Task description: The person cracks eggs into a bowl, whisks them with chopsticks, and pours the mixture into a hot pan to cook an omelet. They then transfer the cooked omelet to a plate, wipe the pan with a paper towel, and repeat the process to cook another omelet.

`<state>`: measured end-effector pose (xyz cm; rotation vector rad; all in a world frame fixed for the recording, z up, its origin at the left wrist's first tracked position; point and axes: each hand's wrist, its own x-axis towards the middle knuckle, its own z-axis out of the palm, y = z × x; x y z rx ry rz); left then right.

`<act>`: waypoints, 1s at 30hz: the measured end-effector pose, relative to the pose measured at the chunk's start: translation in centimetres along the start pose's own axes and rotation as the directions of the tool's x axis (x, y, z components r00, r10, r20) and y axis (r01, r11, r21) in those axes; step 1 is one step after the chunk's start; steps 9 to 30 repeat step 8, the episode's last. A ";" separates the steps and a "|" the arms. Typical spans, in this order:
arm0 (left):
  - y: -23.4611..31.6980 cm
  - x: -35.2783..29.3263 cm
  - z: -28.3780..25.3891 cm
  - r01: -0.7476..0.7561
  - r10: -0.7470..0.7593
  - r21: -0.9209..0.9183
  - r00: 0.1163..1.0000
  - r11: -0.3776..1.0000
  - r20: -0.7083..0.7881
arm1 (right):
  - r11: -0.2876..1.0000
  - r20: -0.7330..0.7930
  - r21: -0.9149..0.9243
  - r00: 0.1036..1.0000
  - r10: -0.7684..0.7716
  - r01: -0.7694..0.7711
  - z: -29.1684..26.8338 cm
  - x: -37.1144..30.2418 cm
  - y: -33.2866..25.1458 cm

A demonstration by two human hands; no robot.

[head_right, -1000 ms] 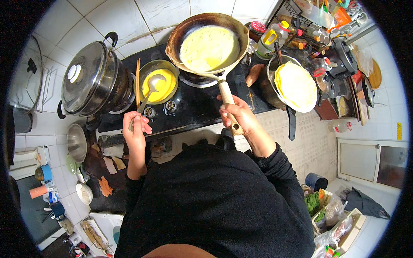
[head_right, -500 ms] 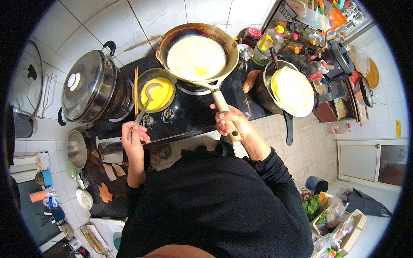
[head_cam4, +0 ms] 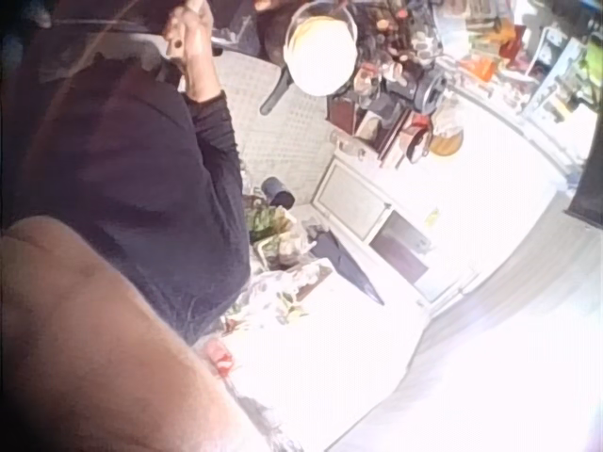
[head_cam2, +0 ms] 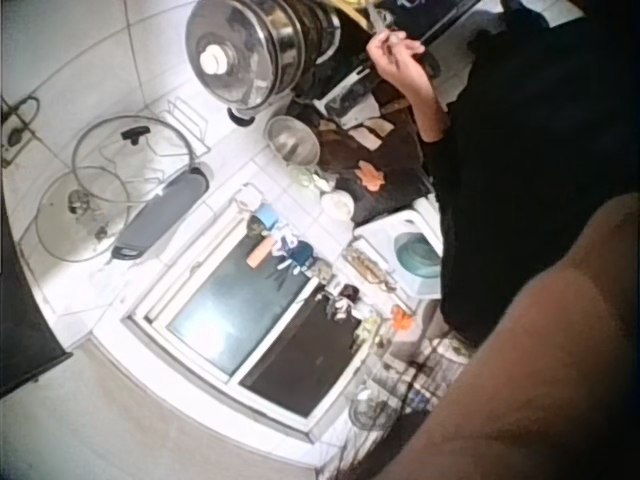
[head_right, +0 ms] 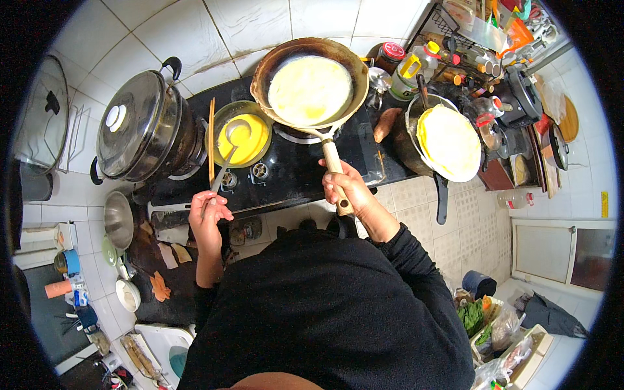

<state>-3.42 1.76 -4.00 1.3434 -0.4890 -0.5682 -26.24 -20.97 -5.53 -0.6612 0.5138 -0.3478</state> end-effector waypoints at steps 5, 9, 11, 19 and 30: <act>-0.6 -0.3 -0.3 0.008 -0.009 -0.061 1.000 0.998 -0.008 | 1.000 0.010 0.020 1.000 0.006 -0.006 -0.2 0.3 0.0; -0.8 -0.3 -0.6 0.019 -0.015 -0.105 0.999 0.994 0.039 | 0.998 0.010 -0.036 0.998 0.056 -0.056 -0.6 0.6 -0.4; -0.8 -0.3 -0.6 0.019 -0.015 -0.105 0.999 0.994 0.039 | 0.998 0.010 -0.036 0.998 0.056 -0.056 -0.6 0.6 -0.4; -0.8 -0.3 -0.6 0.019 -0.015 -0.105 0.999 0.994 0.039 | 0.998 0.010 -0.036 0.998 0.056 -0.056 -0.6 0.6 -0.4; -0.8 -0.3 -0.6 0.019 -0.015 -0.105 0.999 0.994 0.039 | 0.998 0.010 -0.036 0.998 0.056 -0.056 -0.6 0.6 -0.4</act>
